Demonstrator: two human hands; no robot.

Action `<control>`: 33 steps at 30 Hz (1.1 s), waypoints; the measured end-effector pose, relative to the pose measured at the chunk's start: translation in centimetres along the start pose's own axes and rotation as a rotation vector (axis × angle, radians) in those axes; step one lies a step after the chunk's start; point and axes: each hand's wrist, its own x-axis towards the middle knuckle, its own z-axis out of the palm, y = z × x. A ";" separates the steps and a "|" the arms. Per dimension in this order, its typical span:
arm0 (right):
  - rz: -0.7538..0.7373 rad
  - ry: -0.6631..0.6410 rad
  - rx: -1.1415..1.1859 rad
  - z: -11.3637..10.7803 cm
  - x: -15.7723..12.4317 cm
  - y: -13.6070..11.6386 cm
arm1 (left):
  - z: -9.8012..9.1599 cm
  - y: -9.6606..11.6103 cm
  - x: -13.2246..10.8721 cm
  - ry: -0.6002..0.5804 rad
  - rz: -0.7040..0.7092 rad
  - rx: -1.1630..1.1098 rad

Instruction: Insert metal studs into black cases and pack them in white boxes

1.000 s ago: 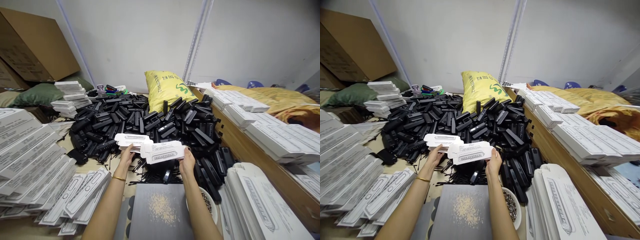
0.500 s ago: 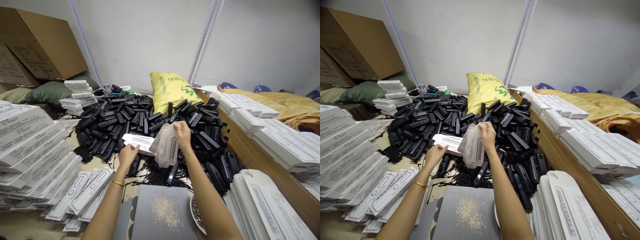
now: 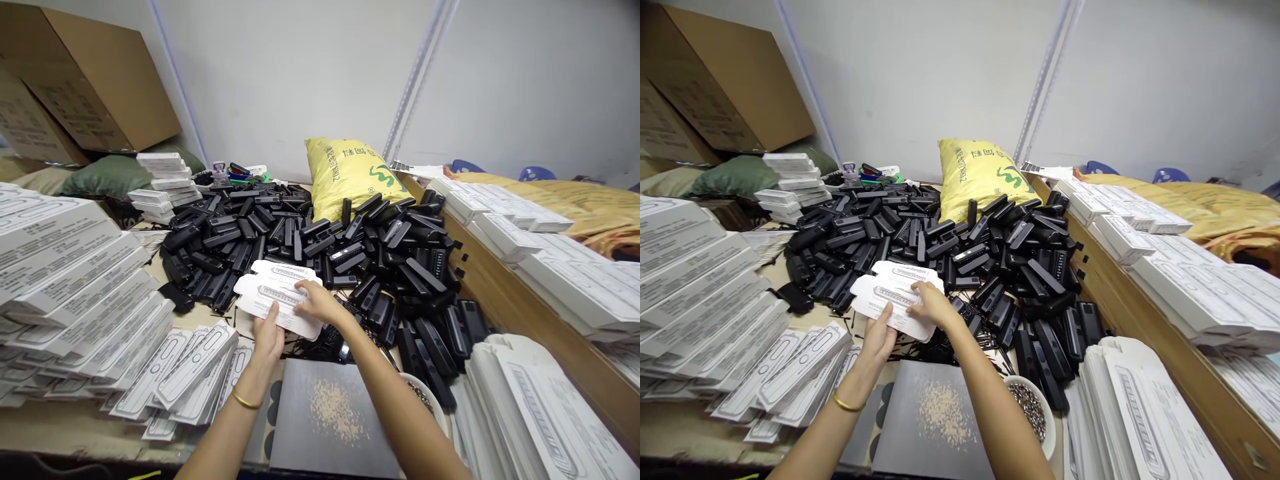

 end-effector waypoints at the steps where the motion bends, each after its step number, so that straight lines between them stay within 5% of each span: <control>1: 0.003 0.022 0.004 0.2 -0.1 0.5 | 0.4 0.1 0.4 0.002 0.000 0.013; 5: -0.028 0.071 0.040 -0.1 -0.6 1.6 | 0.5 -0.3 0.6 -0.060 -0.072 0.117; 10: -0.047 0.051 0.031 1.4 -1.7 3.6 | -4.4 0.3 -0.8 -0.202 -0.380 0.488; 13: -0.020 0.074 -0.017 3.2 -2.1 4.6 | -6.4 0.5 -1.0 -0.269 -0.430 0.732; 19: 0.053 0.230 -0.175 3.8 -4.5 5.0 | -6.1 -1.0 -0.7 -0.347 -0.210 0.995; 24: 0.129 0.339 -0.273 3.9 -8.4 5.4 | -5.7 0.2 -0.8 -0.398 0.041 1.151; 28: 0.159 0.351 -0.289 5.3 -9.5 4.9 | -4.0 1.5 1.9 -0.681 0.466 1.445; 33: 0.191 0.326 -0.299 6.2 -9.4 4.6 | -2.2 1.8 5.6 -0.889 0.514 1.663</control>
